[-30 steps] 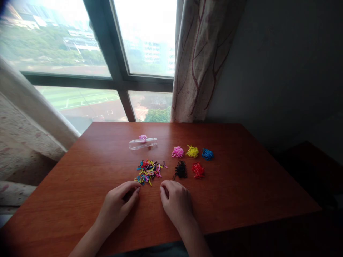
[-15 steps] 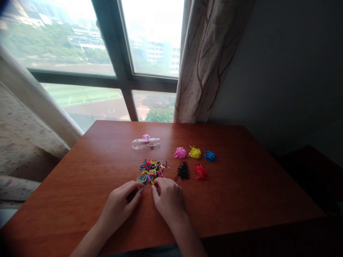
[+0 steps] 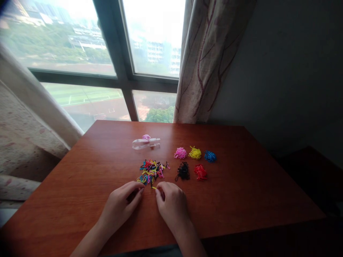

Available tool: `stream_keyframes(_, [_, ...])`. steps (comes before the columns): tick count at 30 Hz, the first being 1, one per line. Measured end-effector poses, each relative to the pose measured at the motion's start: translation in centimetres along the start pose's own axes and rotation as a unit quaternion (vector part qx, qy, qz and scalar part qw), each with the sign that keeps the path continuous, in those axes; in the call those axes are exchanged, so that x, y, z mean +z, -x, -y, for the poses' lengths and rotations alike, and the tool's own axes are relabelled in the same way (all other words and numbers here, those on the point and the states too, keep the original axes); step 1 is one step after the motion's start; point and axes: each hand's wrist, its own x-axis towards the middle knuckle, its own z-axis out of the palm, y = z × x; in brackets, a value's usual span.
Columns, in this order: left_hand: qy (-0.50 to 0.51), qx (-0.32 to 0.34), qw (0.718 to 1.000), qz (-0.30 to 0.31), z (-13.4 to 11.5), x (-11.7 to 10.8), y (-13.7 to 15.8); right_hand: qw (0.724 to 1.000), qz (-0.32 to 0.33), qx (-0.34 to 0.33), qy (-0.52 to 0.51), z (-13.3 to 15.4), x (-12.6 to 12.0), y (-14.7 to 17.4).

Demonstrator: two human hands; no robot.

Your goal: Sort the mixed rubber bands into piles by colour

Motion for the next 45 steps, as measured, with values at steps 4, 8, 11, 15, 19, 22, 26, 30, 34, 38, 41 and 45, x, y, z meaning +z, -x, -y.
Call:
stream_keyframes(4, [-0.002, 0.001, 1.0, 0.004, 0.2, 0.1, 0.1, 1.0, 0.005, -0.001, 0.015, 0.1, -0.5, 0.4])
stream_keyframes(8, [-0.003, -0.001, 1.0, 0.007, 0.1, 0.1, 0.2, 1.0, -0.003, -0.001, 0.009, 0.2, -0.6, 0.6])
stream_keyframes(11, [-0.005, -0.001, 1.0, 0.008, 0.0, 0.1, 0.1, 1.0, -0.017, 0.009, -0.019, -0.1, -0.5, 0.6])
stream_keyframes(15, [-0.007, 0.0, 1.0, 0.01, 0.2, 0.2, 0.1, 0.998, -0.06, 0.018, -0.022, -2.0, -2.0, -0.3])
stream_keyframes(19, [-0.008, 0.006, 1.0, 0.008, 0.4, 0.3, 0.2, 0.988, -0.138, 0.045, 0.047, -5.6, -5.8, -2.8])
stream_keyframes(22, [-0.007, 0.009, 1.0, 0.004, 0.4, 0.2, 0.2, 0.977, -0.171, 0.077, 0.104, -8.3, -8.6, -5.4])
stream_keyframes(26, [-0.008, 0.008, 1.0, 0.003, 0.3, 0.1, 0.2, 0.969, -0.168, 0.098, 0.152, -10.7, -10.1, -8.2])
stream_keyframes(30, [-0.011, 0.005, 1.0, 0.004, 0.2, 0.1, 0.2, 0.969, -0.166, 0.095, 0.155, -11.4, -10.1, -8.8])
stream_keyframes(34, [-0.011, 0.006, 1.0, 0.006, 0.3, 0.2, 0.2, 0.971, -0.184, 0.082, 0.131, -10.2, -9.8, -7.3])
stream_keyframes(38, [-0.008, 0.003, 1.0, 0.01, 0.2, 0.2, 0.2, 0.981, -0.182, 0.046, 0.052, -7.1, -8.5, -4.5])
stream_keyframes(41, [-0.01, 0.002, 1.0, 0.013, 0.2, 0.2, 0.3, 0.99, -0.137, 0.02, 0.007, -4.5, -6.5, -2.2])
stream_keyframes(45, [-0.014, 0.006, 1.0, 0.01, 0.2, 0.2, 0.2, 0.996, -0.077, 0.002, -0.048, -2.4, -3.3, 0.1])
